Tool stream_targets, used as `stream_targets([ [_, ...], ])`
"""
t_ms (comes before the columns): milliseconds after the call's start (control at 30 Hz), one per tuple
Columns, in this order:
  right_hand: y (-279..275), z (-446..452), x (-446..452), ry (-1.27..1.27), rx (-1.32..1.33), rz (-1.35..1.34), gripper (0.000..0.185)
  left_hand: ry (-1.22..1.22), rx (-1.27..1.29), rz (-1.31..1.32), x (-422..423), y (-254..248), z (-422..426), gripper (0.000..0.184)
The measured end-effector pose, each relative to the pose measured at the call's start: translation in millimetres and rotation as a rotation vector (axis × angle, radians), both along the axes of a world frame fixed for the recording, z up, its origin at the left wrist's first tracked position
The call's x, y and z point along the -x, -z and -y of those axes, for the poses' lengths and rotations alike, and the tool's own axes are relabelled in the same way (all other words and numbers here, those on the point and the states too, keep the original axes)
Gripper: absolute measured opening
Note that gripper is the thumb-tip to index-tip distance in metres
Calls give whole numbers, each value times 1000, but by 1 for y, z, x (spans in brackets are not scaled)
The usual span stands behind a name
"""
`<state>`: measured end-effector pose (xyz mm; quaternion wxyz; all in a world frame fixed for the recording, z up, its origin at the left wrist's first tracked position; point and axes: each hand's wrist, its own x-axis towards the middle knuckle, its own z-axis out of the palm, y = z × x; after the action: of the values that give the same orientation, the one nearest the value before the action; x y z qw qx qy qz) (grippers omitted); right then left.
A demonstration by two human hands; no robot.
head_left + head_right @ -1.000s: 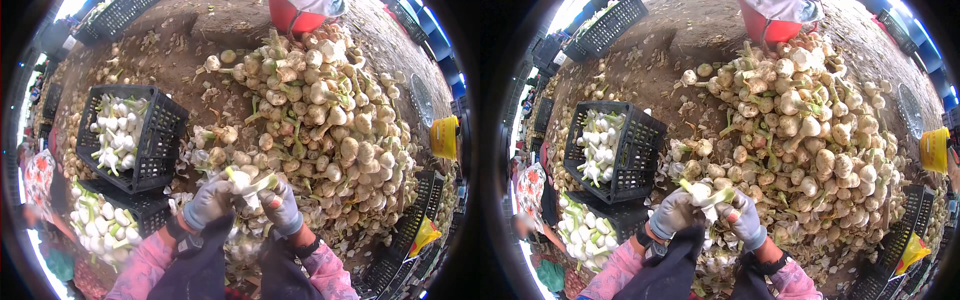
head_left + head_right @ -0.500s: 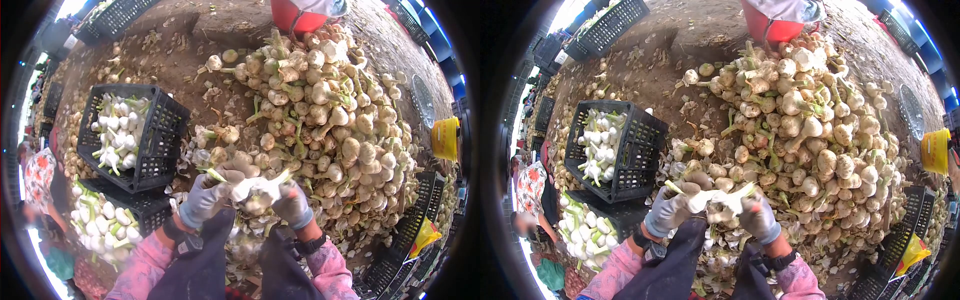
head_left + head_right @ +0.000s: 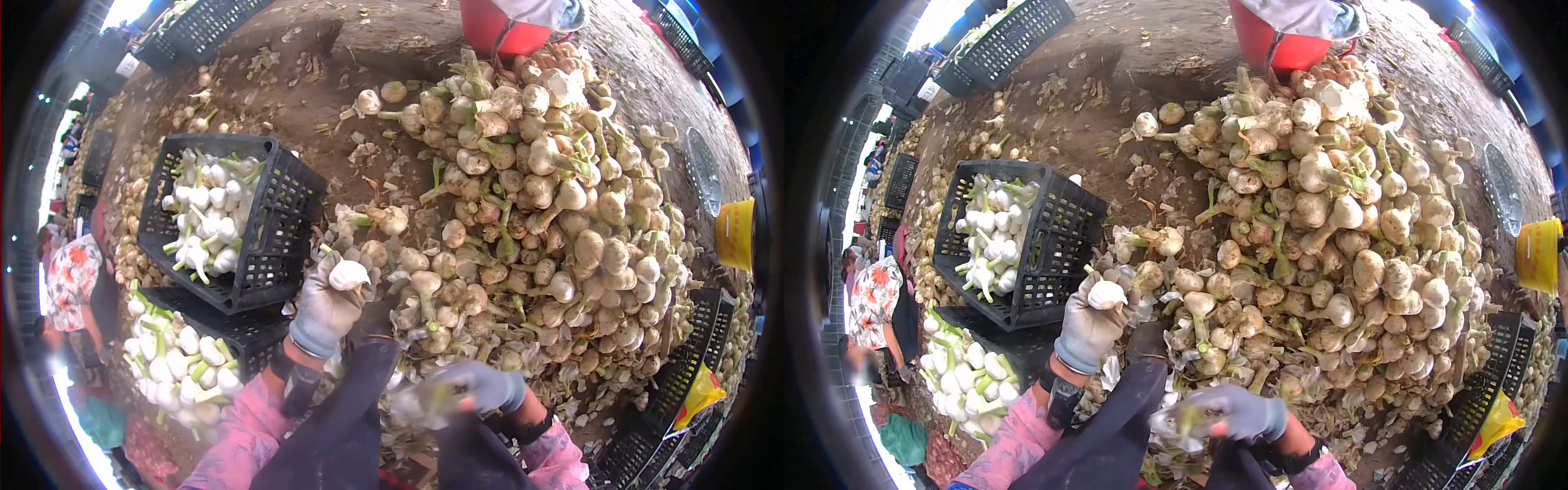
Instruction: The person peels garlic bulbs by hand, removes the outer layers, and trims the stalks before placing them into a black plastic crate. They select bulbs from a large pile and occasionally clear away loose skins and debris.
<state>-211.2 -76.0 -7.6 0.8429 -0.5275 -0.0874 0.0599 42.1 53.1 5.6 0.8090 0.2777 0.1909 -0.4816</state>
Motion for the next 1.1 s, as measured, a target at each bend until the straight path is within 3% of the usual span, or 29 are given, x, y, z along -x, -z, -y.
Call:
stream_targets([
  [33, -20, -5, -9, 53, 425, 17, 39, 30, 40, 34, -5, 1, -2, 25],
  [67, -22, -13, -5, 2, 1109, -91, 52, 30, 118, 15, -16, -5, -5, 25],
  [100, -11, -17, -4, -19, 1364, -116, 60, -71, 6, 261, -30, -13, -10, 23],
  [133, -14, -12, -7, -122, 1354, -221, 57, -225, -90, 649, -38, -38, -1, 24],
  [200, -7, 3, -10, -194, 1315, -376, 56, -543, -374, 1063, -77, -64, -19, 27],
  [233, 0, 10, -6, -47, 1355, -374, 43, -502, -287, 1037, -98, -74, -36, 24],
  [300, 3, 23, -14, 175, 1367, -476, 40, -372, -25, 777, -109, -83, -40, 24],
  [333, -3, 28, -19, 383, 1280, -354, 40, -330, 45, 599, -97, -85, -35, 26],
  [433, -38, 22, -58, 728, 579, -298, 46, -112, 204, 217, -38, -67, 1, 26],
  [533, -60, 15, -90, 939, 764, 35, 44, -4, 188, 141, 3, -62, 21, 28],
  [567, -66, 15, -98, 930, 791, 107, 44, 22, 138, 191, 10, -62, 24, 29],
  [600, -71, 16, -105, 922, 815, 181, 44, 74, 153, 5, 14, -68, 24, 29],
  [633, -74, 16, -108, 916, 839, 253, 45, 123, 159, -1, 20, -77, 26, 26],
  [667, -74, 14, -106, 895, 995, 249, 43, 106, 141, -12, 24, -70, 26, 25],
  [800, -57, 0, -106, 1066, 1177, 334, 38, -16, 24, 52, 34, -61, 34, 21],
  [900, -63, -14, -103, 995, 1058, 302, 31, 13, -85, 317, 29, -59, 30, 22],
  [933, -60, -21, -98, 865, 957, 334, 29, 59, 78, -25, 17, -63, 33, 23],
  [967, -55, -28, -89, 763, 844, 373, 31, -93, 151, 30, 0, -53, 25, 23],
  [1067, -47, -27, -61, 395, 758, 308, 30, -438, -1, 488, -58, -70, -2, 20],
  [1100, -36, -22, -51, 298, 741, 232, 29, -573, -304, 905, -83, -65, -19, 21],
])
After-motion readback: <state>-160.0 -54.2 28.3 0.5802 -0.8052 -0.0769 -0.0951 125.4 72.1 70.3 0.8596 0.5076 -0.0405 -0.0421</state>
